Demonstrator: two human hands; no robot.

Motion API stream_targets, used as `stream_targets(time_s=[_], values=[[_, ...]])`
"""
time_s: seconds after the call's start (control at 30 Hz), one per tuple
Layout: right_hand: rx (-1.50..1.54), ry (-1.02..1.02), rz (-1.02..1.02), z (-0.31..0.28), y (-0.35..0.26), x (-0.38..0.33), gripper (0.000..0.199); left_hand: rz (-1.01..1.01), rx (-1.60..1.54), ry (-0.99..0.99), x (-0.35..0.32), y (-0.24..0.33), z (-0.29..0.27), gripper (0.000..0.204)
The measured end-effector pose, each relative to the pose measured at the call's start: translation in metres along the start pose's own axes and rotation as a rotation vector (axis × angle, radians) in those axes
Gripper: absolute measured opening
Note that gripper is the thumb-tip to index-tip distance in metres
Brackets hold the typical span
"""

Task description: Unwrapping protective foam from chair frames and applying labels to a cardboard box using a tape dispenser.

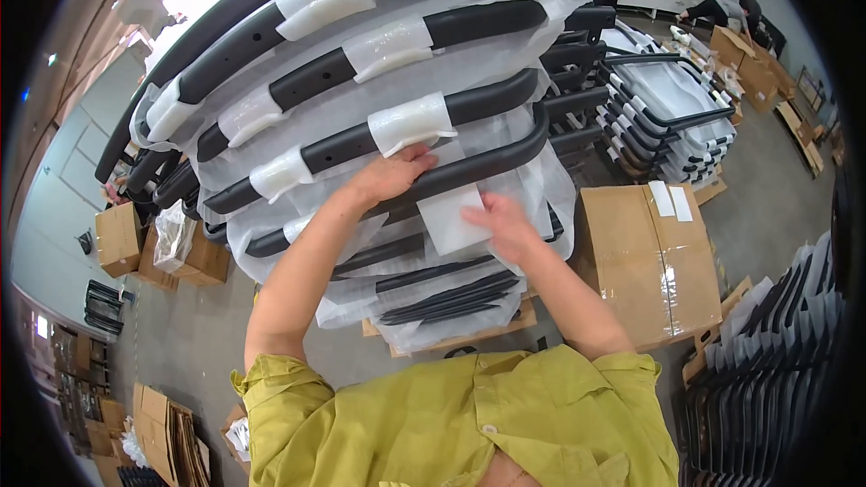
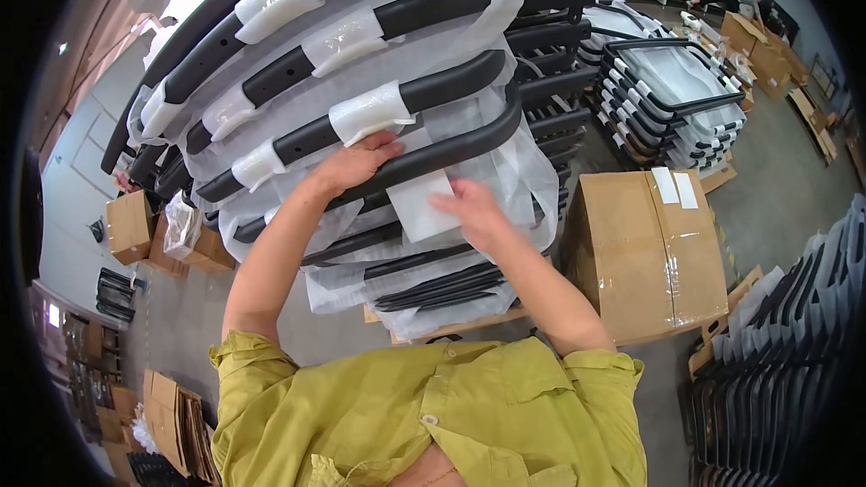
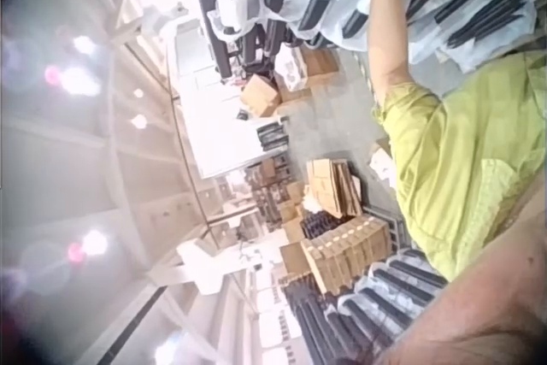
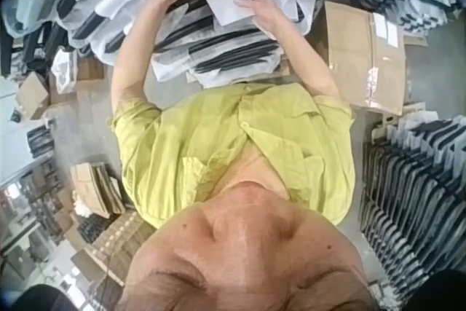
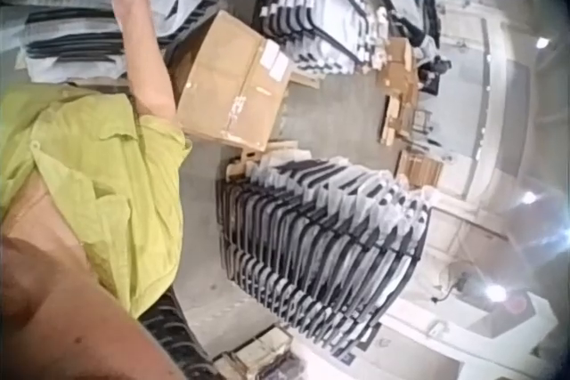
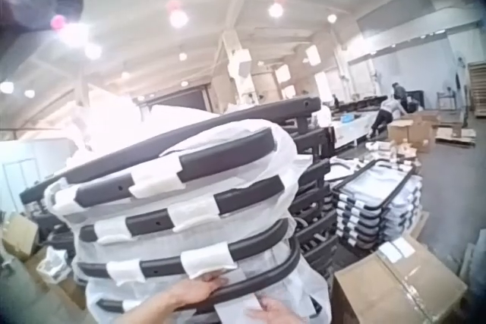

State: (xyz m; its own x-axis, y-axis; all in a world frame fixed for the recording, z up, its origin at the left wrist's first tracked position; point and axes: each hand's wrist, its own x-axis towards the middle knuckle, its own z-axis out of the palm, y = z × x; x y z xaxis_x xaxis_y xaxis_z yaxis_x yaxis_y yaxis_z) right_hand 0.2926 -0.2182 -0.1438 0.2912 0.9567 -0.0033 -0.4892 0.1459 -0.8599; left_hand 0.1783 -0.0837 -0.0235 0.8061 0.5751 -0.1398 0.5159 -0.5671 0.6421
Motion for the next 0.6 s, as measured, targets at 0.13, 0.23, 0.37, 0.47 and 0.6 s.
stream_targets(time_s=[0.13, 0.23, 0.37, 0.47, 0.6], values=[[0.143, -0.087, 0.218, 0.003, 0.028, -0.027, 0.02, 0.073, 0.152, 0.017, 0.001, -0.003, -0.001, 0.049], [0.095, -0.014, 0.203, 0.007, 0.035, -0.029, 0.02, 0.117, 0.207, 0.079, -0.003, -0.004, -0.002, 0.045], [0.02, 0.049, 0.282, 0.018, 0.025, -0.029, 0.022, 0.201, 0.345, 0.156, -0.024, 0.005, 0.001, 0.037], [-0.086, 0.063, 0.246, 0.025, 0.015, -0.02, 0.023, 0.086, 0.74, 0.253, -0.048, 0.019, 0.011, 0.013], [-0.087, -0.002, 0.022, 0.032, 0.013, -0.008, 0.021, 0.61, 0.883, 0.506, -0.063, 0.02, 0.009, 0.014]])
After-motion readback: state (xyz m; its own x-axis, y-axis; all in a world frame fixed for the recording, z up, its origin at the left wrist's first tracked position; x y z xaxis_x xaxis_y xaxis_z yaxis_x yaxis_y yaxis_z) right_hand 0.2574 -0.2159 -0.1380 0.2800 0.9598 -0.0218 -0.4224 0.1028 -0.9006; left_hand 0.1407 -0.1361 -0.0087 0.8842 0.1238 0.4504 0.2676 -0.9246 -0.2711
